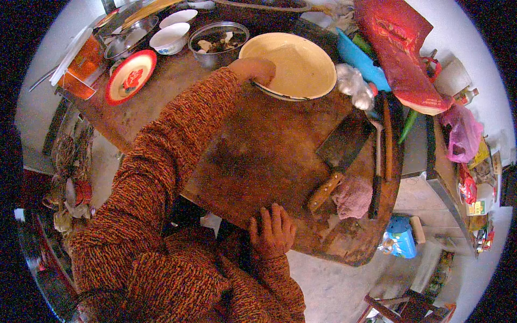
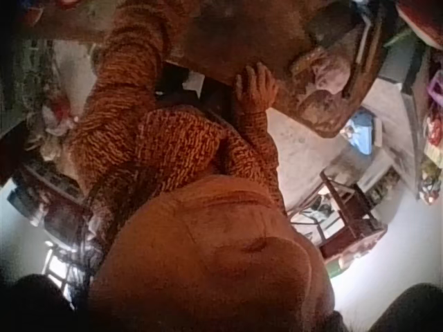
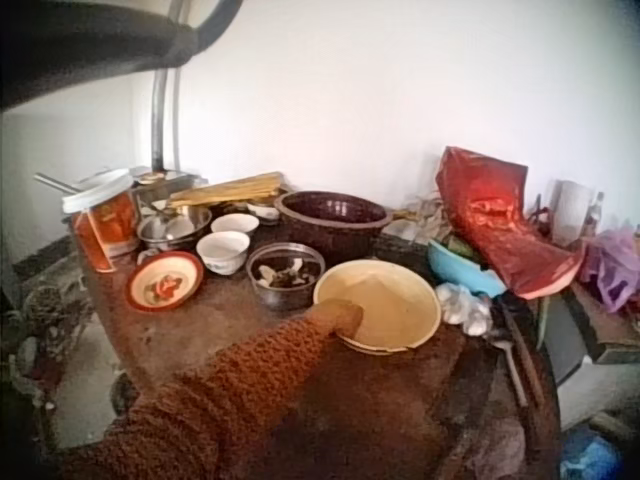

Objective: The person retrieves a clove of garlic from a bowl and places it on a wooden cutting board. Using a large cleaver, they repeatedly chop the garlic into small pieces. After chopping, the person gathers the minced garlic into a pile and wipes the cutting board surface with a cloth.

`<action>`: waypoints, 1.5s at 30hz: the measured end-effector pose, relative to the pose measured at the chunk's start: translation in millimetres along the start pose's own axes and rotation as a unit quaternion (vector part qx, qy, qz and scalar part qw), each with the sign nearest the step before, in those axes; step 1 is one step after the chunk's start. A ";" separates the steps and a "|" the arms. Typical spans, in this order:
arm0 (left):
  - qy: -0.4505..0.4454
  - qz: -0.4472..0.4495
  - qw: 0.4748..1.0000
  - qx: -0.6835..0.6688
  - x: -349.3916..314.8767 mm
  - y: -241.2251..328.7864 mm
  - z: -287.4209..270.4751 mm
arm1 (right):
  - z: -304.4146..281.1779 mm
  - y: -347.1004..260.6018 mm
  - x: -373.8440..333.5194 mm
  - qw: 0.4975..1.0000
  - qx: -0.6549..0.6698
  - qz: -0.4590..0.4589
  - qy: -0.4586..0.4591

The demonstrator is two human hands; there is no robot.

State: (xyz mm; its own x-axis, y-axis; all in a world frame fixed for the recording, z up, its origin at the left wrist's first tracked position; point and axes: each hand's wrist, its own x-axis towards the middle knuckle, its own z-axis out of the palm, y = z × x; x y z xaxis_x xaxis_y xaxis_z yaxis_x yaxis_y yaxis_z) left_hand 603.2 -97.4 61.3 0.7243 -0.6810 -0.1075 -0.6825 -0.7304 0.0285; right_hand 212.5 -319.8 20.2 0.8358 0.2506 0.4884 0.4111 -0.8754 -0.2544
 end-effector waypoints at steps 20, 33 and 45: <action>-0.009 0.024 0.987 -0.160 -66.1 45.9 -36.3 | -0.8 -4.1 -1.8 1.000 -0.009 0.014 -0.013; -0.089 -0.085 0.991 -0.058 -62.5 75.9 -51.8 | 3.3 1.3 -6.4 0.999 -0.034 -0.001 0.002; -0.012 -0.163 0.960 -0.228 -40.8 42.5 -38.1 | 2.7 3.0 -6.4 1.000 -0.010 -0.014 0.013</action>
State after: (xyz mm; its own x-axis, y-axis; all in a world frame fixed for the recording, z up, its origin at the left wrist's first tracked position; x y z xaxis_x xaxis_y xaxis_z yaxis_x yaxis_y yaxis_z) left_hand 548.4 -102.6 104.7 0.8859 -0.4148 -0.2078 -0.3017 -0.8554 0.4211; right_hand 209.4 -322.9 14.0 0.8141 0.2652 0.5167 0.4271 -0.8762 -0.2233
